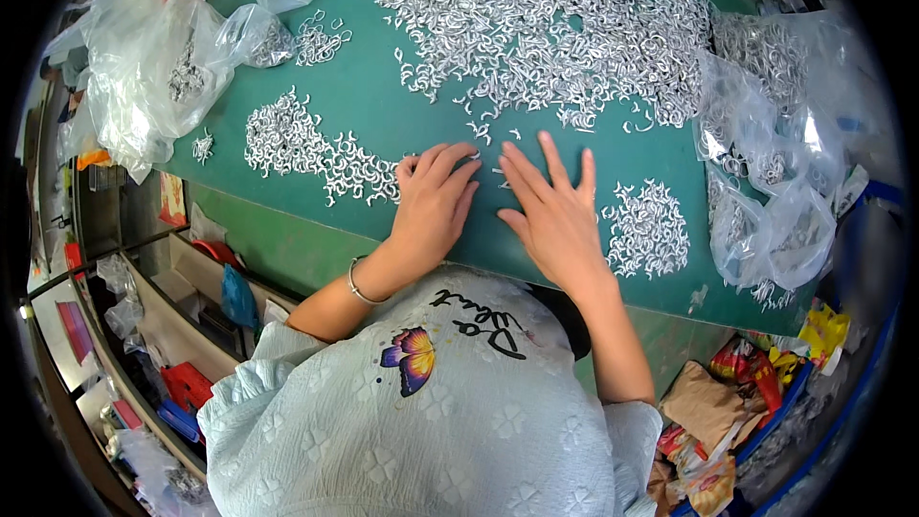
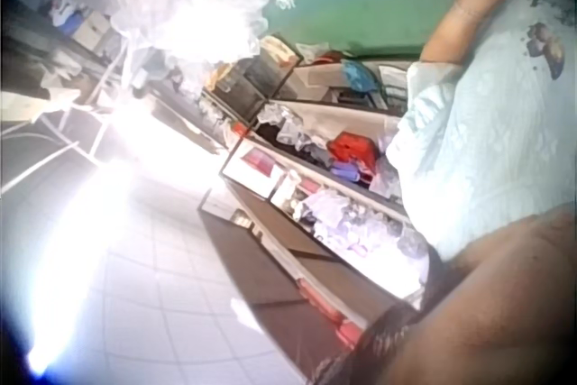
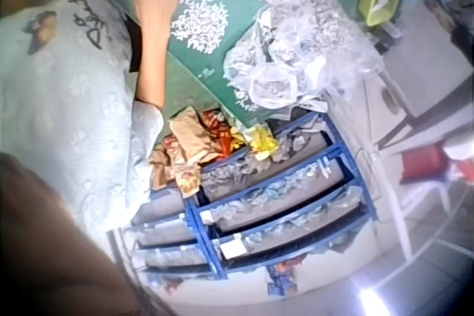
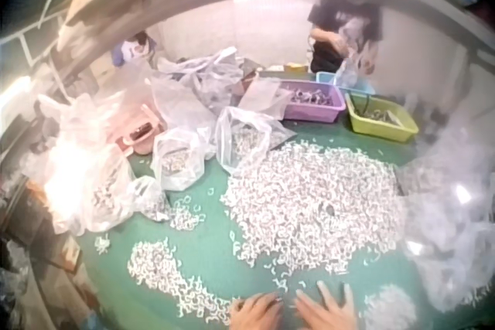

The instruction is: The person sorts small silver-colored metal hooks by hand on a green workbench, moving them into piles and placing some into plastic bags.

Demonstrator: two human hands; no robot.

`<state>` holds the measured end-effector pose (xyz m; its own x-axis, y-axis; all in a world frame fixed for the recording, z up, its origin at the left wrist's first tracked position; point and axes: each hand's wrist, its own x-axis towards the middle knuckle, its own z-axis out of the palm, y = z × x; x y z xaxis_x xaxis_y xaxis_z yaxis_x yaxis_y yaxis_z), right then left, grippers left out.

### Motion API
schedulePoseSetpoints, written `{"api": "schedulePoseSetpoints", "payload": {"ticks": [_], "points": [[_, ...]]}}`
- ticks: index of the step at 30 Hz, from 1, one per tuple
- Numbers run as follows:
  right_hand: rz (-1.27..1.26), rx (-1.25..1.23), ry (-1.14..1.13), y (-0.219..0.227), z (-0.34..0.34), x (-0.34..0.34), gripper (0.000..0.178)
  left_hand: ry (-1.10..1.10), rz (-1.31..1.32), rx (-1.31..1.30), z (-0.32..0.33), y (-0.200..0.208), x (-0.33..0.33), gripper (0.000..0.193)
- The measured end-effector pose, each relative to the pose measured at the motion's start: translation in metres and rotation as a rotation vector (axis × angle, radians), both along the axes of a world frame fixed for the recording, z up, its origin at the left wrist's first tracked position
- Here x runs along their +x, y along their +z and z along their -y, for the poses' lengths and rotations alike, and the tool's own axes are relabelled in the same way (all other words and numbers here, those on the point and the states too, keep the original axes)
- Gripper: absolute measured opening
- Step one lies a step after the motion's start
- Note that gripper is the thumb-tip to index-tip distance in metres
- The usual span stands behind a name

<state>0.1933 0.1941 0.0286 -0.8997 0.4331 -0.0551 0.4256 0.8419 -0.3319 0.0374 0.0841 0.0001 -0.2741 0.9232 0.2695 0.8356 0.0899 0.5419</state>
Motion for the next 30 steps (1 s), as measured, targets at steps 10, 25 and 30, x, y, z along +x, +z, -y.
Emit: {"api": "schedulePoseSetpoints", "payload": {"ticks": [10, 25, 30], "points": [[0.115, 0.036, -0.146, 0.016, 0.019, 0.04, 0.07, -0.166, 0.039, 0.017, -0.005, 0.002, 0.011, 0.037], [-0.068, 0.087, -0.087, -0.008, -0.006, -0.011, 0.058, -0.098, -0.027, -0.035, 0.0, -0.002, 0.006, 0.038], [0.136, 0.125, -0.133, 0.013, 0.014, 0.03, 0.061, -0.119, 0.044, -0.026, 0.011, 0.0, 0.002, 0.039]]}}
